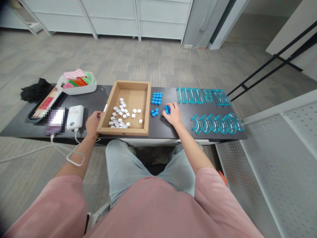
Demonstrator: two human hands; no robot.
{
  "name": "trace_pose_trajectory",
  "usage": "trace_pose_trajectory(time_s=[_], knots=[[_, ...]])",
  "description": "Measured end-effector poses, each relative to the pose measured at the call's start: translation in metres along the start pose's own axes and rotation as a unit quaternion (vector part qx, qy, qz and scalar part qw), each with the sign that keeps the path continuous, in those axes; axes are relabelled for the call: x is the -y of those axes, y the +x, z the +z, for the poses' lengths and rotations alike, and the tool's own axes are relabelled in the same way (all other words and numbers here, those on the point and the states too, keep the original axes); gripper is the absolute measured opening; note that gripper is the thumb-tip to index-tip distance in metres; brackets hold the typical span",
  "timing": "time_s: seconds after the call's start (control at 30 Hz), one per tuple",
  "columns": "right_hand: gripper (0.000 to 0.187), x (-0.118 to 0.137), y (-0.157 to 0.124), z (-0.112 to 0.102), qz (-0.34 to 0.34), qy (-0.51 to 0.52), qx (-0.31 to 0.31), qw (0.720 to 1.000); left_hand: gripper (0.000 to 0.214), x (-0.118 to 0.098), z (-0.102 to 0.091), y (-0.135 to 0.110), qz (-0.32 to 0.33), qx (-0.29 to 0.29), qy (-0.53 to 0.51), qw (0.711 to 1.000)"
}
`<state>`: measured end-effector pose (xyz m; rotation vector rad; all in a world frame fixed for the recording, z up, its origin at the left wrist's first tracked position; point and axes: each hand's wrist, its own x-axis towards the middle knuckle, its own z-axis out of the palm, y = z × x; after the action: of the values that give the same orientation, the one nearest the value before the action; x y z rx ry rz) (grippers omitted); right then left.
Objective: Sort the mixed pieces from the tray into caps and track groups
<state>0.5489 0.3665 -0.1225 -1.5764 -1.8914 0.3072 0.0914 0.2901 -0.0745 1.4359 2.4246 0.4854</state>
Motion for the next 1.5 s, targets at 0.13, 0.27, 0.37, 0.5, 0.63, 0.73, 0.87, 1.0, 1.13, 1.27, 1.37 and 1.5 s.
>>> trace_pose_trajectory(time_s=[0.13,0.27,0.37,0.5,0.63,0.73,0.87,1.0,1.13,1.27,1.37,1.5], knots=[[0.039,-0.005,0.008,0.004,0.005,0.063,-0.045,0.997,0.037,0.0,0.0,0.0,-0.001,0.0,0.002,1.0],[0.039,-0.005,0.026,0.007,0.025,0.163,-0.075,0.983,0.038,0.0,0.001,0.001,0.0,0.002,0.004,1.0],[0.044,0.012,0.041,0.01,0.026,0.246,-0.063,0.967,0.038,0.0,0.0,0.0,0.0,0.004,0.004,1.0],[0.042,0.068,0.046,0.021,-0.044,0.299,-0.007,0.953,0.038,-0.001,0.0,0.0,-0.001,0.006,0.002,1.0],[0.053,0.131,0.035,0.039,-0.181,0.241,0.116,0.946,0.036,-0.001,-0.001,0.0,-0.001,0.008,0.001,1.0],[0.062,0.157,0.026,0.049,-0.259,0.182,0.192,0.929,0.035,-0.001,-0.001,-0.001,0.0,0.007,0.002,1.0],[0.047,0.15,0.015,0.037,-0.255,0.121,0.161,0.946,0.036,-0.001,-0.001,-0.001,0.0,0.008,0.002,1.0],[0.045,0.1,-0.002,0.0,-0.178,0.051,0.091,0.978,0.037,0.0,0.0,0.0,0.002,0.008,-0.002,1.0],[0.072,0.031,-0.022,-0.03,-0.092,-0.006,0.057,0.994,0.038,0.001,0.002,0.001,0.003,0.001,0.001,1.0],[0.107,-0.007,-0.028,-0.028,-0.081,-0.027,0.11,0.99,0.038,0.0,0.002,0.0,-0.007,-0.011,0.007,1.0],[0.11,-0.003,-0.018,-0.01,-0.109,-0.035,0.146,0.983,0.04,-0.002,0.001,0.0,-0.008,-0.001,0.016,1.0],[0.077,0.025,0.005,0.017,-0.144,-0.056,0.175,0.972,0.04,-0.004,-0.002,-0.001,-0.009,0.01,0.017,1.0]])
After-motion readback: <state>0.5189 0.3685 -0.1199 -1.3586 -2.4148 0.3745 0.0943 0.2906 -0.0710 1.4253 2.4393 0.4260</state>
